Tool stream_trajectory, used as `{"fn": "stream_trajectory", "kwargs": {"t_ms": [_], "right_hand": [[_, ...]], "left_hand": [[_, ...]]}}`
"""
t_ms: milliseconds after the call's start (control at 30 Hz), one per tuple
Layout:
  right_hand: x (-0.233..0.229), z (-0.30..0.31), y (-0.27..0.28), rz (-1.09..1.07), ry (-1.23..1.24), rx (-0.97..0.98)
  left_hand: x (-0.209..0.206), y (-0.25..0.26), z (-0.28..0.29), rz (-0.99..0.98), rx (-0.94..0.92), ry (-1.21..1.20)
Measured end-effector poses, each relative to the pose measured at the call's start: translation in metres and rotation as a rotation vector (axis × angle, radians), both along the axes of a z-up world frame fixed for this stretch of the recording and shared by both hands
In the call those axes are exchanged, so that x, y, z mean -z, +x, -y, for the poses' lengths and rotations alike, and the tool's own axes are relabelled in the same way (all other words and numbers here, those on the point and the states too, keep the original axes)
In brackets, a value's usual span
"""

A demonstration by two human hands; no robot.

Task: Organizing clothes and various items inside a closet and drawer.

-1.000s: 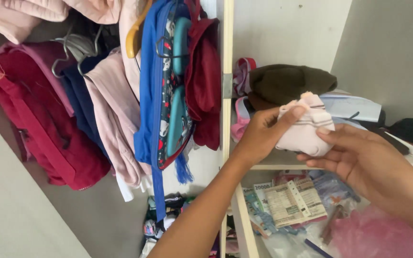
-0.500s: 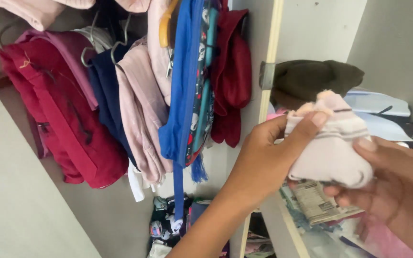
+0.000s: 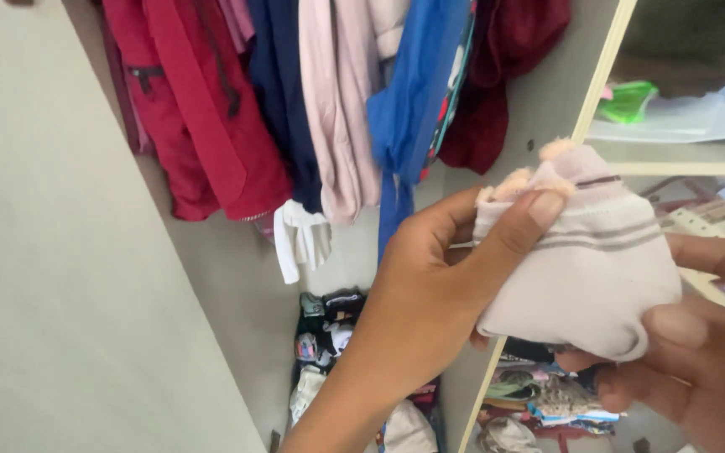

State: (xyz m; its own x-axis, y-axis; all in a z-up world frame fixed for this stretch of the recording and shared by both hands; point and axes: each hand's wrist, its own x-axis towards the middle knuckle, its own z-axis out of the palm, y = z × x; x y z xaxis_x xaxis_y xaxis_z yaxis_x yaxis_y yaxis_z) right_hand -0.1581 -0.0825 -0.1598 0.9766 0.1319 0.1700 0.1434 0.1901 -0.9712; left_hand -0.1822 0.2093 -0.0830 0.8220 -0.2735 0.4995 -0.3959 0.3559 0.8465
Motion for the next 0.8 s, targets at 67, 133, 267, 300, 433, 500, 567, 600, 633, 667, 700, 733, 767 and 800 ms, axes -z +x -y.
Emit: {"fn": "stream_trajectory", "kwargs": {"t_ms": [67,133,267,300,433,500,567,600,633,667,700,733,767,800], "right_hand": [[0.017,-0.017,-0.013,0.171,-0.006,0.010],[0.021,-0.053,-0.029,0.122,-0.007,0.067],[0.027,-0.114,-0.043,-0.084,0.001,0.200],[0.029,-0.126,-0.042,-0.084,0.000,0.191],[0.046,-0.172,-0.040,-0.222,0.034,0.135],[0.055,-0.192,-0.037,-0.254,0.045,0.109],[0.065,-0.208,-0.033,-0.311,0.070,0.051],[0.069,-0.215,-0.029,-0.309,0.070,0.049],[0.074,-0.222,-0.025,-0.342,0.092,0.035],[0.078,-0.229,-0.020,-0.375,0.113,0.021],[0.087,-0.231,-0.012,-0.373,0.112,0.019],[0.097,-0.233,-0.005,-0.388,0.130,-0.006],[0.107,-0.234,0.004,-0.403,0.148,-0.030],[0.115,-0.238,0.010,-0.404,0.148,-0.031]], "left_hand": [[0.015,-0.011,-0.010,-0.064,-0.057,0.015],[0.037,-0.013,-0.020,-0.041,-0.072,-0.030],[0.076,-0.010,-0.043,-0.119,-0.168,-0.079],[0.087,-0.008,-0.050,-0.118,-0.177,-0.080],[0.123,-0.003,-0.080,-0.206,-0.307,0.009],[0.138,0.000,-0.095,-0.269,-0.343,0.063],[0.153,0.003,-0.106,-0.392,-0.328,0.041],[0.162,0.007,-0.112,-0.390,-0.331,0.040],[0.170,0.011,-0.118,-0.451,-0.365,0.064],[0.178,0.016,-0.123,-0.512,-0.399,0.088],[0.188,0.020,-0.127,-0.510,-0.401,0.086],[0.197,0.025,-0.131,-0.523,-0.388,0.046],[0.208,0.031,-0.135,-0.537,-0.375,0.006],[0.213,0.034,-0.139,-0.537,-0.375,0.007]]}}
